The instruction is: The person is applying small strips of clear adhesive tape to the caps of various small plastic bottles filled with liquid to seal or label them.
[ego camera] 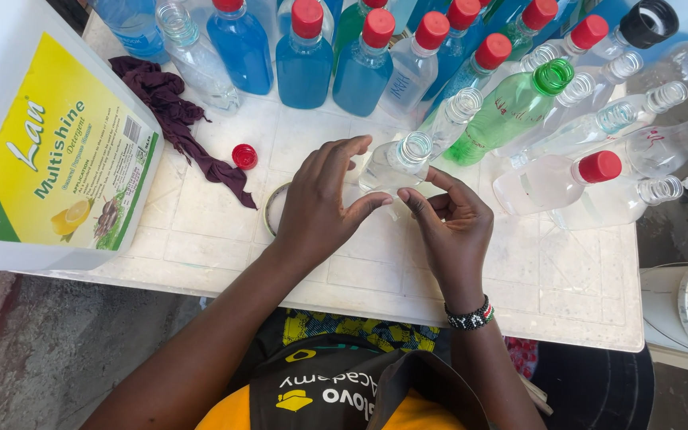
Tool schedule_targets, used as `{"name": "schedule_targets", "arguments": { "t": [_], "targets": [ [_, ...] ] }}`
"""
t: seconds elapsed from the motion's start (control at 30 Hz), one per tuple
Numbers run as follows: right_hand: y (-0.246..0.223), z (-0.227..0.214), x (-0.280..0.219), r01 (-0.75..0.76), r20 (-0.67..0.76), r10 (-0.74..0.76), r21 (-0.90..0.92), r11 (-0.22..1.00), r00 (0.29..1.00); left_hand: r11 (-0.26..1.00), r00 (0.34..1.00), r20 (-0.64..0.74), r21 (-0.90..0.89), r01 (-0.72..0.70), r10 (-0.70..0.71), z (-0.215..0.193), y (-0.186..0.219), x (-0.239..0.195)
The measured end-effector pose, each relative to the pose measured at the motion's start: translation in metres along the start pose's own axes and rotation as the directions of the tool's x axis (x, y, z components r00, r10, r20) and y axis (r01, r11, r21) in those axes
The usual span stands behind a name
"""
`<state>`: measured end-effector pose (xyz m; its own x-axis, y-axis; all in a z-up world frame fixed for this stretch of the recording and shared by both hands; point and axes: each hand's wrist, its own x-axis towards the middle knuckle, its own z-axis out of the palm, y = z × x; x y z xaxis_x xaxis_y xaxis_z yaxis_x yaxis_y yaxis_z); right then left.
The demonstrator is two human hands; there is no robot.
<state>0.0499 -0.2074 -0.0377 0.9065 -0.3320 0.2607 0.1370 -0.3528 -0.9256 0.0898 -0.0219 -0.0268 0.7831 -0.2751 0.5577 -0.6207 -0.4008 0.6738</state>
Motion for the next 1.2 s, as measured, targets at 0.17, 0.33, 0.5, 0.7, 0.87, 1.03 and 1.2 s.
{"name": "schedule_targets", "arguments": {
  "t": [0.17,0.33,0.5,0.7,0.87,1.03,1.2],
  "targets": [
    [-0.001,-0.001,0.001,0.002,0.005,-0.002,0.004,1.0,1.0,0.999,0.997,0.073,0.041,-0.01,0.007,-0.001,0.001,0.015],
    [0.004,-0.004,0.002,-0.006,0.012,0.006,0.006,1.0,1.0,1.0,0.997,0.068,-0.007,0.023,-0.022,-0.004,-0.003,0.02],
    [-0.002,-0.003,0.003,0.011,0.032,-0.012,0.029,1.0,0.999,0.969,0.978,0.142,-0.177,0.175,-0.151,-0.016,-0.003,0.026],
    [-0.004,-0.004,0.003,0.018,0.061,-0.019,0.018,1.0,0.998,0.95,0.956,0.226,-0.208,0.233,-0.185,-0.026,-0.003,0.033],
    [-0.009,-0.003,0.0,0.099,0.068,-0.094,-0.071,0.993,0.993,0.956,0.959,0.225,-0.197,0.216,-0.17,-0.026,-0.003,0.033],
    [-0.011,0.003,0.002,0.097,0.025,-0.094,-0.103,0.99,0.995,0.969,0.969,0.206,-0.175,0.175,-0.138,-0.026,-0.007,0.033],
    [-0.027,0.001,0.008,-0.009,0.034,0.013,-0.1,0.995,0.999,0.97,0.961,0.248,-0.177,0.166,-0.119,-0.028,-0.017,0.035]
  ]
}}
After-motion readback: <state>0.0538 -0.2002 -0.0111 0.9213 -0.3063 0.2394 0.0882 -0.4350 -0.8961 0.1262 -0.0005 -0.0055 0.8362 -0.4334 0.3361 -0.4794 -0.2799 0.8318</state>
